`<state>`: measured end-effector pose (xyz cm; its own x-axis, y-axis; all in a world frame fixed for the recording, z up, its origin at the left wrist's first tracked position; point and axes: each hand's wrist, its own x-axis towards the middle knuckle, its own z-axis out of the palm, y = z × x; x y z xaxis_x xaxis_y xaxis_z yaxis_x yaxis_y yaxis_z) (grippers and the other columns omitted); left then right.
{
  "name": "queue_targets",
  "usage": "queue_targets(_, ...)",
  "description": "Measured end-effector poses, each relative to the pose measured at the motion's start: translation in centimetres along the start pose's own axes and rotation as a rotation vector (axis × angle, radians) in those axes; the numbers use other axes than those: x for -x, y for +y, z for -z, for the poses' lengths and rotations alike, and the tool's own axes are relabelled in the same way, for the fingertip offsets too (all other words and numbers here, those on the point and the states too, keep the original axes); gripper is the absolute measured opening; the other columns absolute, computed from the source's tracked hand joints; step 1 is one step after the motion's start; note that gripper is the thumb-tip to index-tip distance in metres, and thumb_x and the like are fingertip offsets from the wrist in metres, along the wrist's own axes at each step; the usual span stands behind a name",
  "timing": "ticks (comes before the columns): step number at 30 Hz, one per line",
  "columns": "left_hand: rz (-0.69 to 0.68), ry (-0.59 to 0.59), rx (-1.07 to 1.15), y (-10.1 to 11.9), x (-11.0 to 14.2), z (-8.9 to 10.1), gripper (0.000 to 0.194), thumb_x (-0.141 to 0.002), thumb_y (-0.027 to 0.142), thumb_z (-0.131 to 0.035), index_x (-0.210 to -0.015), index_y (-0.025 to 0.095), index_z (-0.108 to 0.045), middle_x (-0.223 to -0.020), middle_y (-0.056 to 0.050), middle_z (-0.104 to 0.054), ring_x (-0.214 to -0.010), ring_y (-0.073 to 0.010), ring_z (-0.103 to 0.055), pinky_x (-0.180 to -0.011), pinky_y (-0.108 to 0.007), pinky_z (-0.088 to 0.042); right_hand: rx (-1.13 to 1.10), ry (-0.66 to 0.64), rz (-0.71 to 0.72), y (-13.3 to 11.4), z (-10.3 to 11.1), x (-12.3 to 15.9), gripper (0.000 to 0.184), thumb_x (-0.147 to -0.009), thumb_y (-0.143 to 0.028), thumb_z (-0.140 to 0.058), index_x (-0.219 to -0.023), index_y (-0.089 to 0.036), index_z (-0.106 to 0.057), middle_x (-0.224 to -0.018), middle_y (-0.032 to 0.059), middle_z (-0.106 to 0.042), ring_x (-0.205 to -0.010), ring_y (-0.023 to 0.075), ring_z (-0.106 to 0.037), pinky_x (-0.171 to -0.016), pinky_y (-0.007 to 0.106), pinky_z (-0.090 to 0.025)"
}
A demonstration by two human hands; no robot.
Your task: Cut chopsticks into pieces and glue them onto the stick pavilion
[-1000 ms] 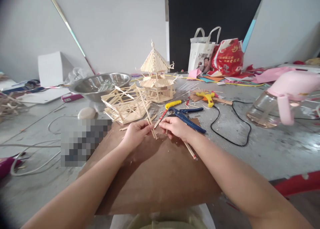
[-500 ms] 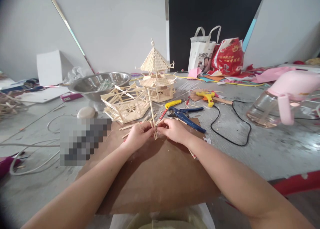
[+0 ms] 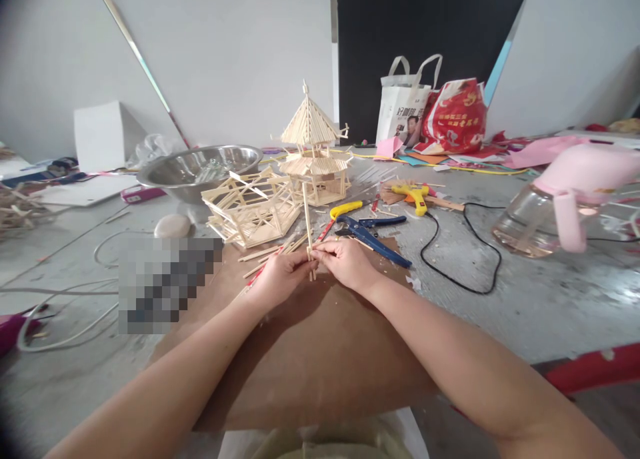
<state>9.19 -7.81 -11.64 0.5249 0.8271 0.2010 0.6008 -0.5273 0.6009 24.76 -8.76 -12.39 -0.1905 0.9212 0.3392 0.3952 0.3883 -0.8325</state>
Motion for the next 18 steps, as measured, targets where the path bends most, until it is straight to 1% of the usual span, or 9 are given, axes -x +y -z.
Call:
queue_targets(5, 0.012, -0.005, 0.010, -0.21, 0.01, -0.13, 0.027, -0.075, 0.031, -0.039, -0.071, 0.015, -0.060, -0.052, 0.004, -0.048, -0.050, -0.0070, -0.039, -0.048, -0.017, -0.030, 0.008, 0.005, 0.008, 0.14, -0.19, -0.01, 0.022, -0.072, -0.034, -0.051, -0.079, -0.020, -0.066, -0.084, 0.0058, -0.062, -0.071, 0.0156, -0.057, -0.056, 0.026, -0.046)
queue_targets(8, -0.003, -0.021, 0.041, -0.39, -0.01, -0.15, 0.027, -0.075, 0.030, -0.039, -0.079, 0.017, -0.062, -0.058, 0.003, -0.054, -0.053, -0.0078, -0.043, -0.052, -0.018, -0.034, -0.002, 0.009, 0.021, 0.28, -0.21, 0.02, 0.021, -0.071, -0.034, -0.052, -0.079, -0.020, -0.066, -0.082, 0.0052, -0.063, -0.071, 0.0151, -0.057, -0.057, 0.025, -0.046)
queue_targets(10, -0.007, -0.033, 0.059, -0.44, -0.01, -0.13, 0.027, -0.075, 0.029, -0.038, -0.081, 0.017, -0.062, -0.062, 0.002, -0.057, -0.055, -0.0082, -0.045, -0.054, -0.018, -0.035, -0.014, 0.007, 0.019, 0.28, -0.20, 0.06, 0.021, -0.071, -0.034, -0.053, -0.079, -0.020, -0.066, -0.081, 0.0051, -0.063, -0.070, 0.0149, -0.058, -0.058, 0.025, -0.046)
queue_targets(16, -0.005, -0.033, 0.029, -0.29, 0.00, 0.00, 0.027, -0.075, 0.029, -0.037, -0.070, 0.015, -0.060, -0.058, 0.002, -0.056, -0.053, -0.0086, -0.046, -0.051, -0.019, -0.035, -0.022, -0.004, 0.010, -0.10, -0.20, 0.14, 0.021, -0.070, -0.032, -0.054, -0.078, -0.017, -0.066, -0.080, 0.0058, -0.062, -0.067, 0.0134, -0.056, -0.054, 0.022, -0.046)
queue_targets(18, -0.005, -0.031, 0.018, -0.23, 0.00, 0.00, 0.028, -0.076, 0.030, -0.036, -0.068, 0.015, -0.059, -0.057, 0.001, -0.056, -0.053, -0.0086, -0.046, -0.051, -0.018, -0.034, -0.035, -0.016, 0.007, -0.22, -0.23, 0.10, 0.022, -0.070, -0.034, -0.054, -0.080, -0.018, -0.066, -0.080, 0.0050, -0.062, -0.062, 0.0119, -0.055, -0.051, 0.022, -0.045)
